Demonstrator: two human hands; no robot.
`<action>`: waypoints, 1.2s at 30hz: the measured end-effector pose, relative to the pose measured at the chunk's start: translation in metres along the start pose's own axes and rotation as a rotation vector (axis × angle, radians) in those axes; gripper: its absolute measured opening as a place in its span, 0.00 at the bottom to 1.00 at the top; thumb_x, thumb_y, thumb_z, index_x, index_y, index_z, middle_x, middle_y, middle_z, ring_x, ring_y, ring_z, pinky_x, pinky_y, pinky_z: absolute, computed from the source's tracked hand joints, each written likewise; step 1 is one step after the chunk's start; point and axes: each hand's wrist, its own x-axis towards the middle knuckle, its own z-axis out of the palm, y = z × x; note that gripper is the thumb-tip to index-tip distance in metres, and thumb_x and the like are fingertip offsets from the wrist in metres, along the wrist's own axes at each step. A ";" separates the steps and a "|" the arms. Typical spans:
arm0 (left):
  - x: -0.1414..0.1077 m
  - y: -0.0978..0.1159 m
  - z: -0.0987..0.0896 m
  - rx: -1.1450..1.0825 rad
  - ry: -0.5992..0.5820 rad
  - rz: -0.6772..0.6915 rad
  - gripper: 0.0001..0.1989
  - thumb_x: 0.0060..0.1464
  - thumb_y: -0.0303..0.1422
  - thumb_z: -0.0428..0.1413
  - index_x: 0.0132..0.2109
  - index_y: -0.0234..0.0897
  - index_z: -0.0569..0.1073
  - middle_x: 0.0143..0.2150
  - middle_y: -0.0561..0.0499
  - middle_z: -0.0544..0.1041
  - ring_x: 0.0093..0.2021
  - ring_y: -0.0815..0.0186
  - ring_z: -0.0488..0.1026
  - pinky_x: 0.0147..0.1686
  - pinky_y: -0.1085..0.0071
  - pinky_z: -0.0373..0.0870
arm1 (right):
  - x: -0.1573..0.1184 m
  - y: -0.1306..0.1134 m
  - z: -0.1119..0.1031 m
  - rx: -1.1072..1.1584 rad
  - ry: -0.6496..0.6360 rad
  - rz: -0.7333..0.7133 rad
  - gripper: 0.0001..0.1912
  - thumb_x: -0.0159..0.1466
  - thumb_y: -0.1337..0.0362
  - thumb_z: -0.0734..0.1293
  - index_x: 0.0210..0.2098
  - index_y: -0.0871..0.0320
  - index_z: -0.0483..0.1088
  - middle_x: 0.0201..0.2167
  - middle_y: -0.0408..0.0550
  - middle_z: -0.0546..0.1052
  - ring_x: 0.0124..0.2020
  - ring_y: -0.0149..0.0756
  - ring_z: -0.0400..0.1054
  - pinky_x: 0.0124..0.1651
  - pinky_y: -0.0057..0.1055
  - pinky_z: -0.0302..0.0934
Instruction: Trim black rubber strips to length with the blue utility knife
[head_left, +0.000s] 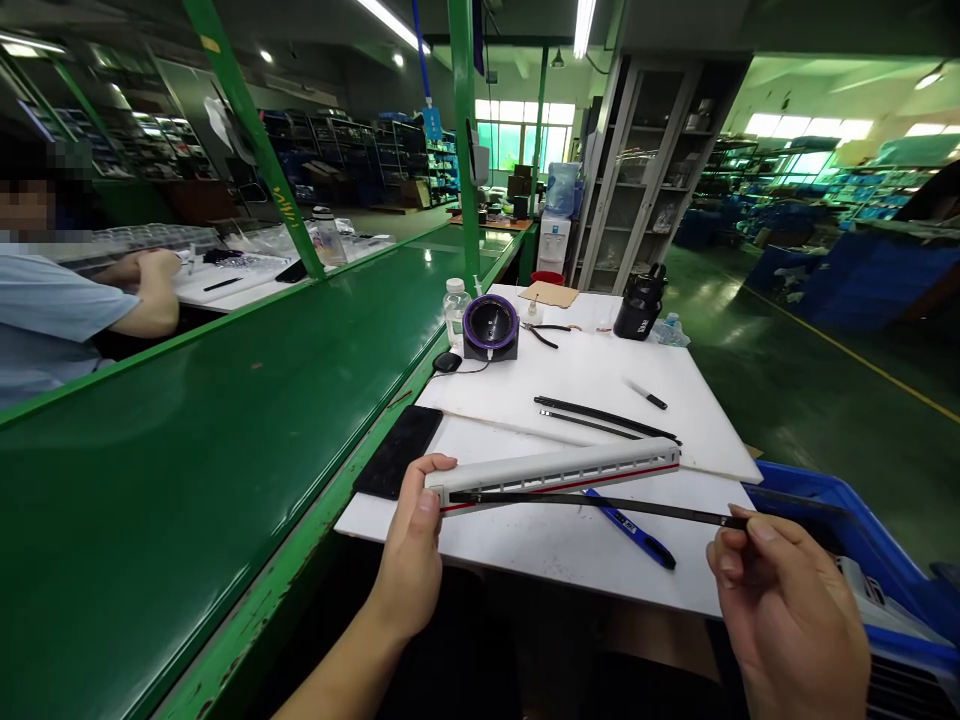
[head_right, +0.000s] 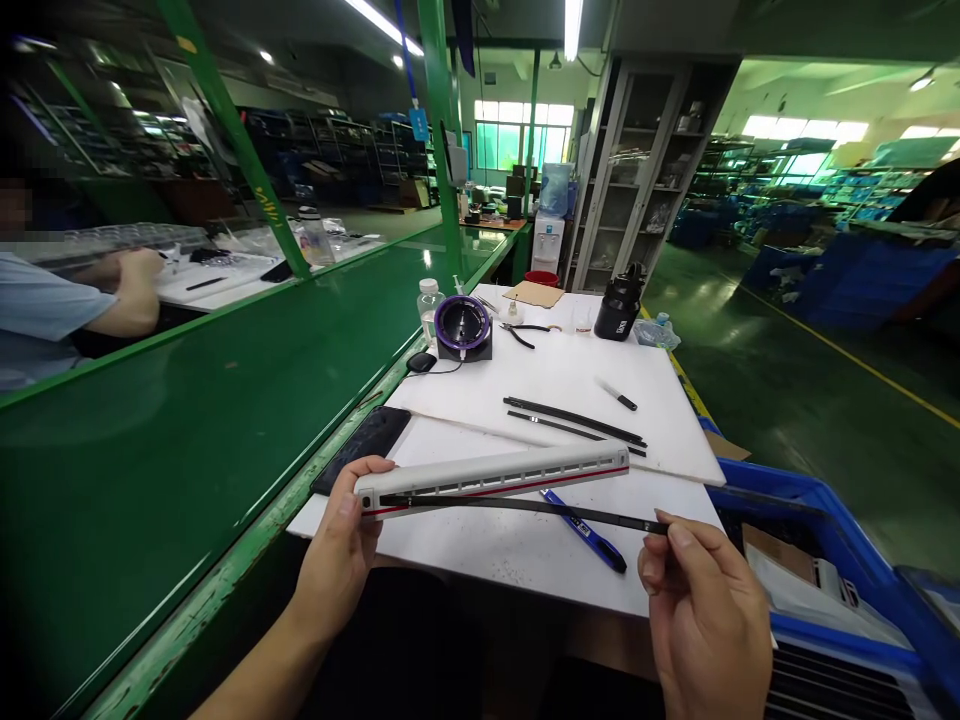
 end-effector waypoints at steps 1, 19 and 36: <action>0.000 0.000 0.000 0.038 -0.007 0.008 0.25 0.56 0.53 0.56 0.51 0.40 0.68 0.38 0.50 0.70 0.36 0.63 0.68 0.39 0.69 0.68 | 0.001 0.000 0.000 -0.002 -0.007 0.000 0.08 0.54 0.63 0.77 0.30 0.60 0.77 0.22 0.46 0.75 0.21 0.28 0.66 0.24 0.24 0.61; -0.013 0.008 0.031 -0.077 0.030 -0.128 0.23 0.54 0.46 0.63 0.51 0.43 0.66 0.40 0.53 0.74 0.40 0.66 0.72 0.41 0.75 0.69 | 0.021 0.011 0.008 -0.243 0.132 -0.303 0.31 0.54 0.60 0.79 0.56 0.52 0.74 0.28 0.38 0.66 0.26 0.25 0.59 0.28 0.24 0.57; -0.005 -0.008 0.023 -0.093 0.085 -0.308 0.30 0.39 0.46 0.70 0.51 0.48 0.72 0.38 0.52 0.77 0.35 0.61 0.75 0.30 0.73 0.78 | -0.026 0.013 0.055 0.343 -0.211 0.185 0.36 0.59 0.63 0.76 0.64 0.43 0.64 0.54 0.43 0.75 0.58 0.46 0.67 0.61 0.48 0.62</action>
